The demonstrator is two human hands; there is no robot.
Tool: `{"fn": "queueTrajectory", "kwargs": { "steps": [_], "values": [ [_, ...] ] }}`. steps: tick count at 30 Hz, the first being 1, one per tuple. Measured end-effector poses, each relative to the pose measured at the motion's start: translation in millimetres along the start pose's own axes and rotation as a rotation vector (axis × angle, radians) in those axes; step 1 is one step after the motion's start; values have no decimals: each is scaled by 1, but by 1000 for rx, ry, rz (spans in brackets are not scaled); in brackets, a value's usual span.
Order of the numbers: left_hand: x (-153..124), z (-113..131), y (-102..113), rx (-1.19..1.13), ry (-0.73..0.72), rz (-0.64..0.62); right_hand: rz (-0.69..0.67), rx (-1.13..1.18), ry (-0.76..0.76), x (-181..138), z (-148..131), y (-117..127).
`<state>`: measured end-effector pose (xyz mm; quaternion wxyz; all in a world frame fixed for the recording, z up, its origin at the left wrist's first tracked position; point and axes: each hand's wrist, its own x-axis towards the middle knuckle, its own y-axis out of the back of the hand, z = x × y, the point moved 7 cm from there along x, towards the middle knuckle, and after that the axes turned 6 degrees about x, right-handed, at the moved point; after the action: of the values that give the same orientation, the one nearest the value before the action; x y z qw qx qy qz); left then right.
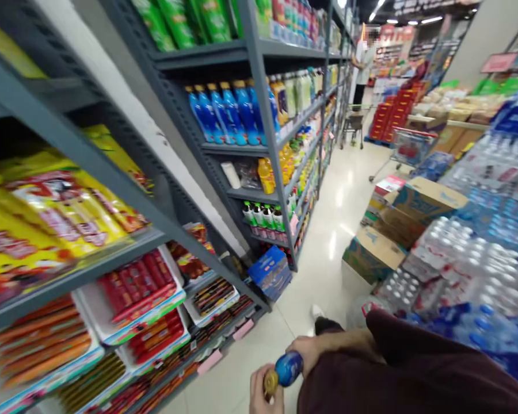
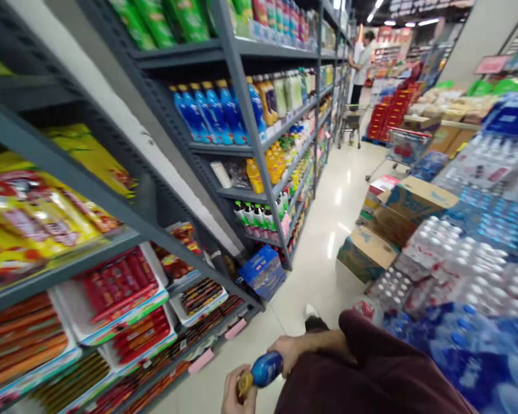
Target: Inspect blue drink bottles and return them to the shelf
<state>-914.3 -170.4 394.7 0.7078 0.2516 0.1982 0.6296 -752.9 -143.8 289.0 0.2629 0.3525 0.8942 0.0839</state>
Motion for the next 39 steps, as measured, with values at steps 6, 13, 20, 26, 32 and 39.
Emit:
{"fn": "queueTrajectory", "kwargs": {
  "steps": [6,13,20,26,32,39],
  "values": [
    [36,13,1,-152,91,-34,110,242,-36,-32,-15,25],
    [59,52,-29,-222,40,-149,273,1085,230,-77,-66,70],
    [64,106,-109,-326,70,-310,579,1256,254,-109,-20,124],
    [61,127,-184,-719,408,-385,689,1292,202,-138,19,163],
    [74,156,-243,-1003,592,-420,860,1118,193,-175,46,208],
    [96,191,-286,-967,526,-437,885,1280,295,-203,65,242]
  ]
}}
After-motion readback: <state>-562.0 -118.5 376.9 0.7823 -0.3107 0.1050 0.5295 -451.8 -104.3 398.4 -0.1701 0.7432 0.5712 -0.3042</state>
